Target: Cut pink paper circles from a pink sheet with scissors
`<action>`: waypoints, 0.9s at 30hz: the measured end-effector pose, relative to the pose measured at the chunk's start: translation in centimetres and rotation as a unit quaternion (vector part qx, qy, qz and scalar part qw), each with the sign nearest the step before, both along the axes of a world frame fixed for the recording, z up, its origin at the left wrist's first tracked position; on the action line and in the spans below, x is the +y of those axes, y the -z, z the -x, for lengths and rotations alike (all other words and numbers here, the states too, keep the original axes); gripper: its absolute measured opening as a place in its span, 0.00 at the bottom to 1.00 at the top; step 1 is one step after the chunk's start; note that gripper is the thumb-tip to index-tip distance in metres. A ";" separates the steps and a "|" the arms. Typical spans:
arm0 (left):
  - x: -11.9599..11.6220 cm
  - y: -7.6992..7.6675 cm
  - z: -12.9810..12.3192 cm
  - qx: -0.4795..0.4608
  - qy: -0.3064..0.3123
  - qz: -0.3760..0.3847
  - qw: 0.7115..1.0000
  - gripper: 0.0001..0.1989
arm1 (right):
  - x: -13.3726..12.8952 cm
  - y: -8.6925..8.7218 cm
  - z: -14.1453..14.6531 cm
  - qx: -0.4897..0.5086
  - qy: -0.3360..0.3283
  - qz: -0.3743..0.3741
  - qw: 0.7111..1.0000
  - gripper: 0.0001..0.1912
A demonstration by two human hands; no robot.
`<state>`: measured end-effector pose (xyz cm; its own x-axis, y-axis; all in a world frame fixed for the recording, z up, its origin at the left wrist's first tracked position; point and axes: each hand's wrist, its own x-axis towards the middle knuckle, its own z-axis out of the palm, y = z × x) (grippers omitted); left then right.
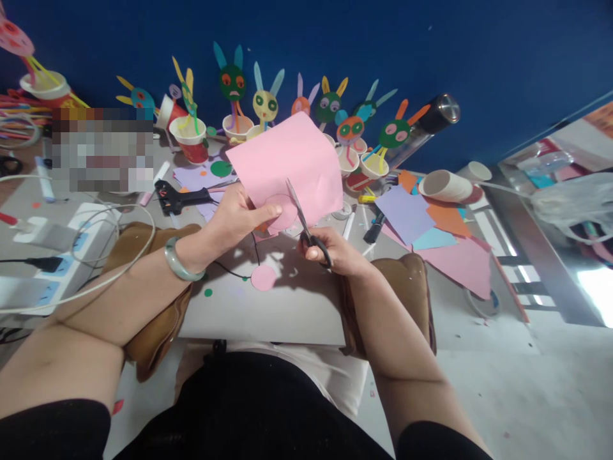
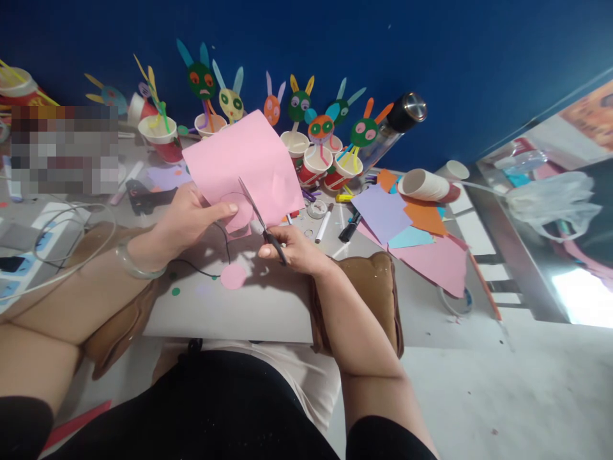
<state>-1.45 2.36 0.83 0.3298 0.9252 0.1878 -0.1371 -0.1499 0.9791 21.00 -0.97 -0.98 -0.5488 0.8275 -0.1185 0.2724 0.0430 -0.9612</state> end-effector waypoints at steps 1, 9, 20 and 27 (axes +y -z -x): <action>0.0 0.0 0.0 -0.001 -0.003 -0.002 1.000 0.04 | 0.0 0.0 0.0 0.001 0.002 0.001 1.000 0.36; -0.1 -0.1 0.0 0.008 -0.015 -0.005 1.000 0.05 | 0.0 -0.1 -0.2 -0.011 0.011 0.014 1.000 0.35; 0.5 1.1 0.1 -0.020 -0.027 -0.015 0.999 0.10 | 0.1 -0.1 -0.3 0.002 0.016 0.018 1.000 0.35; 0.4 0.4 0.1 0.005 -0.073 -0.057 0.996 0.12 | 0.1 -0.2 -0.3 0.004 0.019 0.020 1.000 0.35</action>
<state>-1.58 2.75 0.47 0.1962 0.9364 0.2911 -0.0967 -0.2769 0.9560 21.32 -0.90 -0.82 -0.5175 0.8429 -0.1473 0.2646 -0.0060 -0.9643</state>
